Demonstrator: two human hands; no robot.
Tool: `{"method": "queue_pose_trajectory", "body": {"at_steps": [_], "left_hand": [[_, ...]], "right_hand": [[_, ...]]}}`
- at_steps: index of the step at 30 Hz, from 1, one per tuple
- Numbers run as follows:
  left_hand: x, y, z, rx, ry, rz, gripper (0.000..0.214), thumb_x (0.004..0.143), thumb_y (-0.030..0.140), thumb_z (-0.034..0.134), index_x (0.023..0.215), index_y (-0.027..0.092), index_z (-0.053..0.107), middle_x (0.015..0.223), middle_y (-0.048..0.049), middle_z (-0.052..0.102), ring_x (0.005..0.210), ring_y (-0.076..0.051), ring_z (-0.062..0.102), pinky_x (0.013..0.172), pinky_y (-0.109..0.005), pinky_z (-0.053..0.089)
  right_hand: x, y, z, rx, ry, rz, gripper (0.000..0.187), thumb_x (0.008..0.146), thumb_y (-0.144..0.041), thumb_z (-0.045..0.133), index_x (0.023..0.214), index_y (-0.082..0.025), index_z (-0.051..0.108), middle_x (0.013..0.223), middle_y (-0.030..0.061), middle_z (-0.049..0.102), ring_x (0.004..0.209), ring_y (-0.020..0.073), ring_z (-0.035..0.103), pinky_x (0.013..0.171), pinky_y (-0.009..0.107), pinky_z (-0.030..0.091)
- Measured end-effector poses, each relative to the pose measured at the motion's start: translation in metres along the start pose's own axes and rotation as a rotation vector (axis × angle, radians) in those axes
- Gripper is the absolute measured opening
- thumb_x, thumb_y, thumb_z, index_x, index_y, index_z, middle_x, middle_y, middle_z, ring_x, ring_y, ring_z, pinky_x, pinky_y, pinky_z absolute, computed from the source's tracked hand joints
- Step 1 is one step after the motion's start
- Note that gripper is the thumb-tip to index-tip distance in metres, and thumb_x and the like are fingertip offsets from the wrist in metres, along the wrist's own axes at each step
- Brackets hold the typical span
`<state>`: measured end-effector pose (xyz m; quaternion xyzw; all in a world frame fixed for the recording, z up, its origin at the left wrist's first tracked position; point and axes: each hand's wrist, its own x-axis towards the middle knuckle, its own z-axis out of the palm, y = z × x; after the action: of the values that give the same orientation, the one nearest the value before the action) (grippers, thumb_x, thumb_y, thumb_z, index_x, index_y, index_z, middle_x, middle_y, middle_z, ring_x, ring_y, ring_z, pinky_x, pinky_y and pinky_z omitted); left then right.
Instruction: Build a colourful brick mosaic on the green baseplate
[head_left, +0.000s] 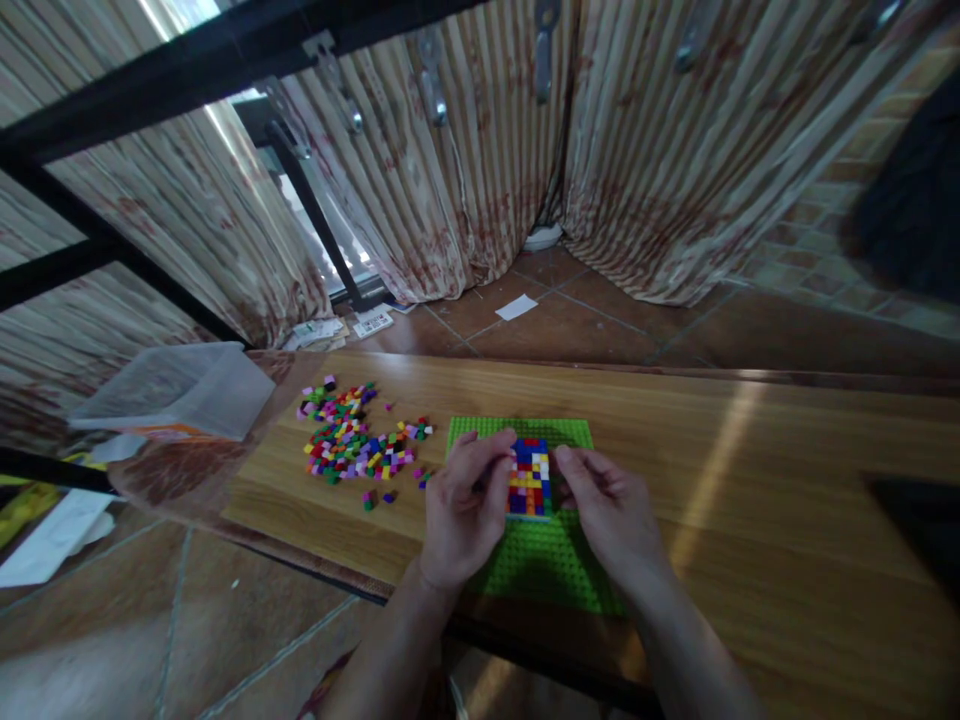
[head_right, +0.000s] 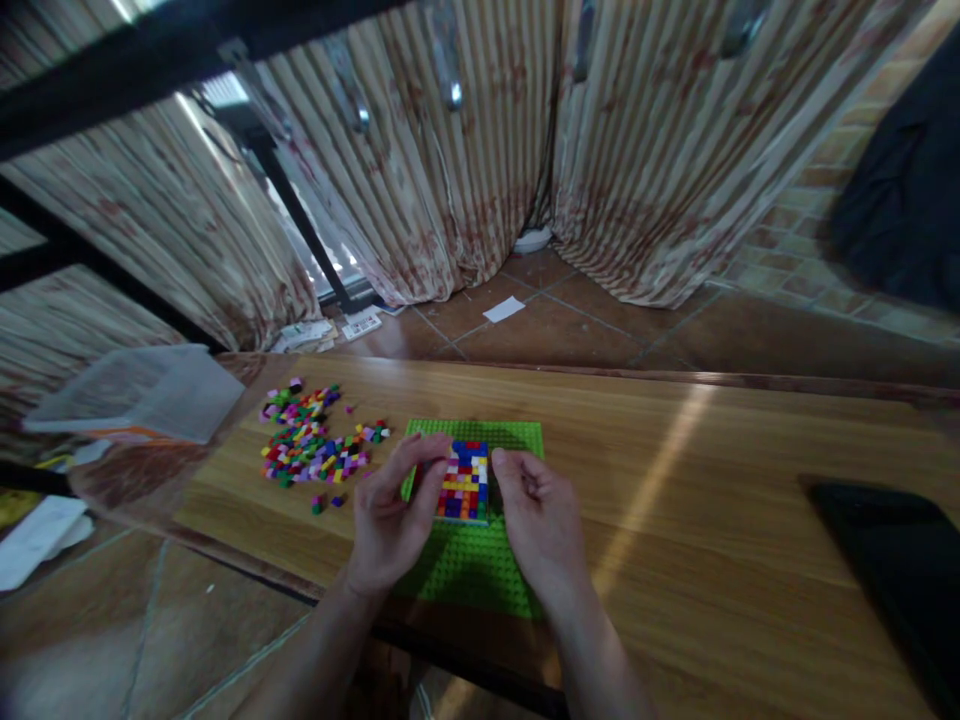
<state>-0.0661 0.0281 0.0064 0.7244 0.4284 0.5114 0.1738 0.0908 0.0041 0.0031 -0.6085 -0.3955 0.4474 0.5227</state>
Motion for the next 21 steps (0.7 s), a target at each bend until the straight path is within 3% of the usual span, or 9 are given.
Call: {"method": "queue_pose_trajectory", "body": {"at_steps": [5, 9, 12, 17, 21], "left_hand": [[0.005, -0.019, -0.011, -0.029, 0.178, -0.187, 0.025, 0.09, 0.025, 0.063, 0.114, 0.018, 0.068, 0.105, -0.0074, 0.075, 0.092, -0.016, 0.071, 0.087, -0.031, 0.058], [0.007, -0.039, -0.015, -0.071, 0.187, -0.333, 0.026, 0.091, 0.025, 0.059, 0.114, 0.015, 0.067, 0.106, -0.0105, 0.075, 0.093, -0.017, 0.072, 0.083, -0.03, 0.059], [0.012, -0.054, -0.029, 0.11, 0.15, -0.28, 0.024, 0.09, 0.017, 0.057, 0.111, 0.016, 0.068, 0.102, -0.0096, 0.075, 0.093, -0.019, 0.071, 0.084, -0.033, 0.059], [0.023, -0.079, -0.072, 0.47, 0.161, -0.233, 0.029, 0.083, 0.008, 0.056, 0.107, 0.018, 0.071, 0.102, -0.0087, 0.074, 0.098, -0.023, 0.069, 0.091, -0.042, 0.056], [0.024, -0.083, -0.077, 0.526, 0.032, -0.137, 0.028, 0.082, 0.007, 0.057, 0.102, 0.019, 0.073, 0.108, -0.0085, 0.073, 0.104, -0.023, 0.065, 0.095, -0.044, 0.053]], "right_hand": [[0.003, 0.008, -0.003, -0.035, 0.029, 0.059, 0.057, 0.081, -0.068, 0.059, 0.093, -0.015, 0.076, 0.085, 0.009, 0.075, 0.069, 0.0194, 0.065, 0.059, 0.029, 0.052], [0.004, 0.01, -0.006, -0.051, 0.052, 0.085, 0.058, 0.078, -0.069, 0.061, 0.094, -0.015, 0.076, 0.092, 0.0113, 0.076, 0.072, 0.0206, 0.066, 0.061, 0.031, 0.055], [0.004, 0.01, -0.01, -0.08, 0.081, 0.091, 0.059, 0.074, -0.068, 0.064, 0.093, -0.015, 0.077, 0.092, 0.0119, 0.076, 0.072, 0.0217, 0.067, 0.06, 0.032, 0.055], [0.009, 0.015, -0.019, -0.173, 0.098, 0.09, 0.057, 0.071, -0.066, 0.066, 0.093, -0.014, 0.077, 0.091, 0.0116, 0.076, 0.07, 0.023, 0.069, 0.059, 0.032, 0.056], [0.01, 0.019, -0.02, -0.274, 0.059, 0.084, 0.057, 0.073, -0.066, 0.065, 0.098, -0.016, 0.076, 0.089, 0.0104, 0.077, 0.072, 0.0259, 0.071, 0.057, 0.032, 0.055]]}}
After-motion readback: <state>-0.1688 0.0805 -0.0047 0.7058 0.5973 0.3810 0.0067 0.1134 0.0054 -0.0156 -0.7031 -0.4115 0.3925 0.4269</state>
